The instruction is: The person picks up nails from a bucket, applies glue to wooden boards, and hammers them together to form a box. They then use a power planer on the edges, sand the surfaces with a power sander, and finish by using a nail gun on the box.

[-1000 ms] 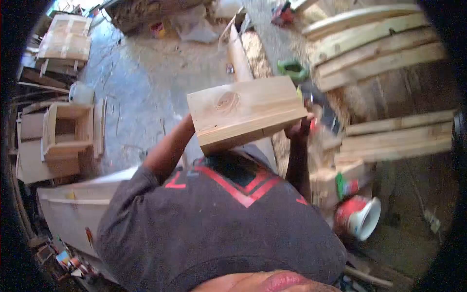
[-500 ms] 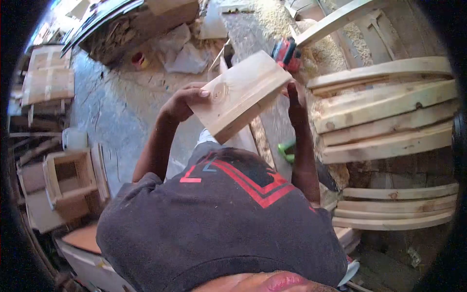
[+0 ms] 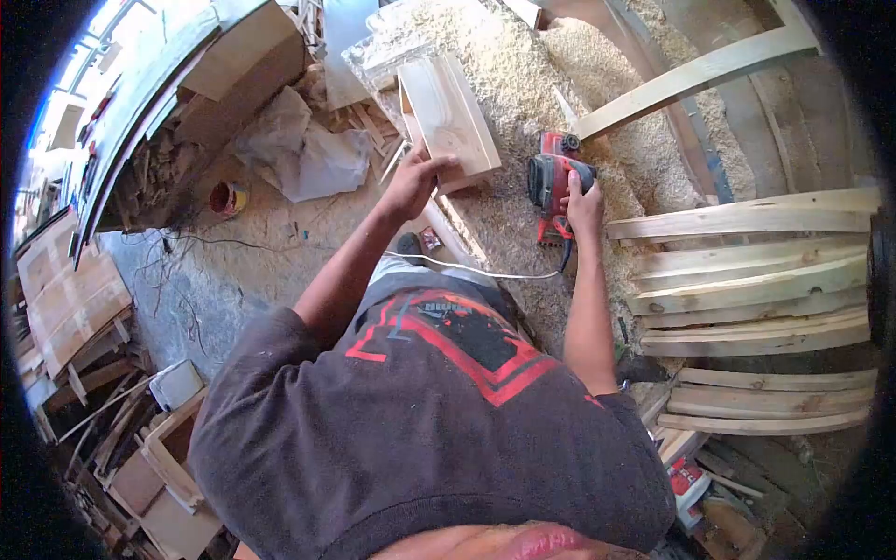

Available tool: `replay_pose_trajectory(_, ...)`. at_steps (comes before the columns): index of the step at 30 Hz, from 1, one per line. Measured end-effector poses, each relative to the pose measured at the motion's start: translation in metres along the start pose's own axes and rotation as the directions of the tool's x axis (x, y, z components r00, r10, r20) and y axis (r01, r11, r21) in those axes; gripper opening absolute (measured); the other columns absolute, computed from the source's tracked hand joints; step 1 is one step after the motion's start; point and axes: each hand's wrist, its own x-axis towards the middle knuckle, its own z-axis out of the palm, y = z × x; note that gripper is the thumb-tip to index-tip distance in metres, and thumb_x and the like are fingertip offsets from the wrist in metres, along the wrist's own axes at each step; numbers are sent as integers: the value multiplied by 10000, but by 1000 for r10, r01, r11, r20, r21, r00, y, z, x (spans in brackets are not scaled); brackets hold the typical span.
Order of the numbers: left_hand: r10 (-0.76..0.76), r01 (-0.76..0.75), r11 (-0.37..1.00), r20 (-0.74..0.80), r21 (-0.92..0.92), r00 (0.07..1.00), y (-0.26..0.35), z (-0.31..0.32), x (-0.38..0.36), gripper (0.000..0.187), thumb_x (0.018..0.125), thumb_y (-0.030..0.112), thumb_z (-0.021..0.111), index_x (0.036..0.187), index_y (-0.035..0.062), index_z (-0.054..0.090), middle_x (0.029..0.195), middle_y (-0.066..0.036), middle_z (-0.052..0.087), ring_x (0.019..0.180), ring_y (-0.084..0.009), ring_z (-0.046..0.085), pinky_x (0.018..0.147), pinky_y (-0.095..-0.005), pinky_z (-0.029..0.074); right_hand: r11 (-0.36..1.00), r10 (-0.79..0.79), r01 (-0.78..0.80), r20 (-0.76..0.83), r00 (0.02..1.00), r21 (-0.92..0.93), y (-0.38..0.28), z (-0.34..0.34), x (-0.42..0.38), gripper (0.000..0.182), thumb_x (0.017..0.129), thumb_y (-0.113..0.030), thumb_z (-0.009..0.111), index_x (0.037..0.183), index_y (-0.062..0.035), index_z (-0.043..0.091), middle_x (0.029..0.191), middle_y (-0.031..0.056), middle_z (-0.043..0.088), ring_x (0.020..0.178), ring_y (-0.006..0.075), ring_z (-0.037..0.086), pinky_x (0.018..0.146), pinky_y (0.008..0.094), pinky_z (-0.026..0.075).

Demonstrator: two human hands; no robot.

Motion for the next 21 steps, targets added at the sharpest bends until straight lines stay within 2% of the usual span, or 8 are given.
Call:
replay_pose_trajectory(7,-56,62,996,-92,65,994,0,-2,10,500,962,112,653,1403,-2,447,1314,-122,611,1198,-231,608,1052,-394,489,999,40,-38,-44,998,36,-15,4,-4,520,943,-502,675,801,-6,609,593,52,599,473,142,610,411,313,454)
replay_pose_trajectory(13,-340,259,797,52,545,939,92,-39,30,554,976,275,667,1451,41,503,1306,-121,635,1232,-220,601,1097,-416,466,952,223,-255,189,956,167,-44,-23,-3,434,943,-442,692,768,-57,596,570,20,557,428,121,545,408,281,434)
replay_pose_trajectory(15,-287,127,612,69,780,956,127,-30,58,521,948,253,692,1408,43,570,1283,-148,664,1187,-244,640,1066,-410,496,942,259,-295,210,943,160,-74,-50,-33,375,939,-398,710,796,-65,614,582,1,548,435,107,524,405,276,422)
replay_pose_trajectory(16,-176,-366,386,456,847,872,123,-62,103,422,980,241,648,1352,44,620,1261,-158,683,1169,-273,658,1052,-402,512,944,225,-270,230,947,188,-82,-66,-48,372,935,-391,717,801,-60,613,593,3,558,441,108,530,403,281,422)
replay_pose_trajectory(17,-179,-774,89,774,628,607,118,-92,146,344,1012,228,604,1296,44,670,1239,-167,702,1150,-302,676,1038,-395,527,946,187,-242,246,951,214,-91,-81,-62,369,930,-385,725,806,-56,613,603,5,568,447,108,537,401,285,422)
replay_pose_trajectory(19,-299,-898,-4,856,440,421,131,-81,185,323,1030,180,562,1301,31,657,1263,-186,686,1158,-337,667,1045,-400,522,969,171,-206,231,958,139,-109,-105,-91,343,923,-365,731,846,-46,631,618,1,579,481,91,545,436,274,438)
replay_pose_trajectory(20,-335,-782,69,752,620,567,130,-74,199,449,943,178,680,1362,32,614,1241,-148,695,1070,-277,694,978,-388,550,981,161,-181,243,957,63,-125,-115,-106,325,920,-344,735,892,-32,647,638,7,593,499,91,556,459,274,455)
replay_pose_trajectory(21,-70,-902,313,955,297,290,106,-88,245,291,989,270,628,945,7,744,880,-160,756,826,-312,717,764,-442,556,987,158,-161,255,954,-10,-143,-122,-122,316,916,-324,739,939,-18,662,658,13,606,518,91,567,482,273,472)
